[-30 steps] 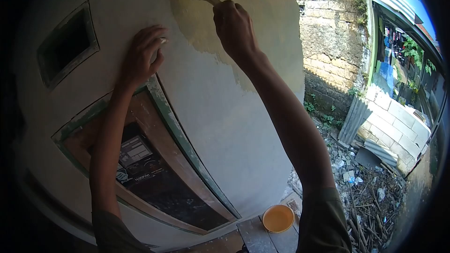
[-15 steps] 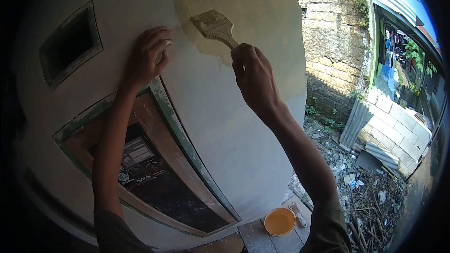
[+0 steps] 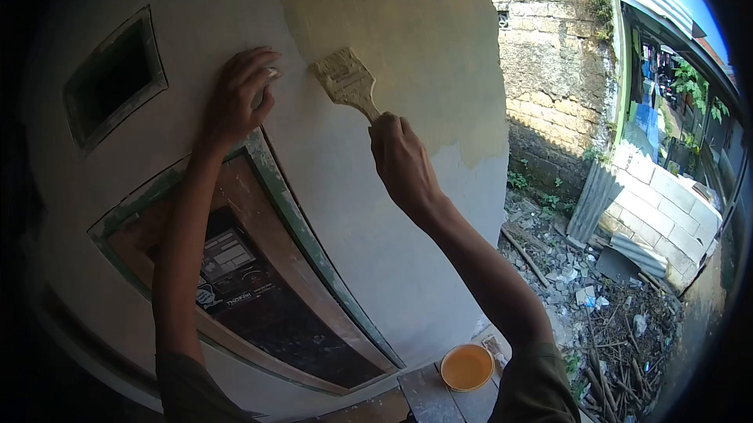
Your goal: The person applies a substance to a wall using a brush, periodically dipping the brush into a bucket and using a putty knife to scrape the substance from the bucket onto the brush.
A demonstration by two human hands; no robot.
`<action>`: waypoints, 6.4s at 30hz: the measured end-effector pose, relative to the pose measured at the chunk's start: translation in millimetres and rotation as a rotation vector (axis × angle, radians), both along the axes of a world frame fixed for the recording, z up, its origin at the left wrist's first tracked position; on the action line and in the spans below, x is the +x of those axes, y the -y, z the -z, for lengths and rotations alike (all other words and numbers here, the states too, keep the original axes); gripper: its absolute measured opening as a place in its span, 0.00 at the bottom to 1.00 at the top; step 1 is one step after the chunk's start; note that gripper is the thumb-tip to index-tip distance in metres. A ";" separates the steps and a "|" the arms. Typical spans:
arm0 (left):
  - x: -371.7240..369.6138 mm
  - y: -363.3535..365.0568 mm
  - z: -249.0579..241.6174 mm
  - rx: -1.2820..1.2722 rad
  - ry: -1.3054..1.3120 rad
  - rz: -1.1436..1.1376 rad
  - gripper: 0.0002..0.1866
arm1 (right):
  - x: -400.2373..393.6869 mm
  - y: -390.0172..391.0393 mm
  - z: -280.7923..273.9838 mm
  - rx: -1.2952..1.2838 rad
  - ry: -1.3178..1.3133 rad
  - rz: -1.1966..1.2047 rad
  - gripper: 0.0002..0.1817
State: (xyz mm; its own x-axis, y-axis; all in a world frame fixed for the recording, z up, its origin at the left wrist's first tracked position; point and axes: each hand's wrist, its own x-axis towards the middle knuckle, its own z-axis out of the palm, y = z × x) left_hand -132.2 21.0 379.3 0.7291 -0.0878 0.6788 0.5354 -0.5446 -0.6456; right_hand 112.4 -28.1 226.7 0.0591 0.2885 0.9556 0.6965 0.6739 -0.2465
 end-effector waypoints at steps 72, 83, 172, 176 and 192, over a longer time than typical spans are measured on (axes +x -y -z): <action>-20.6 6.9 -5.9 0.084 -0.014 -0.114 0.16 | 4.8 -60.2 -103.3 0.115 0.036 0.168 0.15; -19.4 7.4 -5.7 0.122 0.000 -0.089 0.14 | 17.2 5.5 -53.0 -0.321 -0.120 0.009 0.15; -15.4 10.9 -6.5 0.123 0.014 -0.113 0.12 | 36.7 -29.2 -29.9 -0.519 -0.380 -0.293 0.26; -13.7 10.7 -6.6 0.109 0.009 -0.127 0.14 | 33.1 -8.2 57.9 -0.616 -0.403 -0.257 0.27; -15.0 10.3 -6.4 0.103 0.000 -0.165 0.14 | 44.9 -63.5 -178.1 -0.228 -0.388 -0.237 0.24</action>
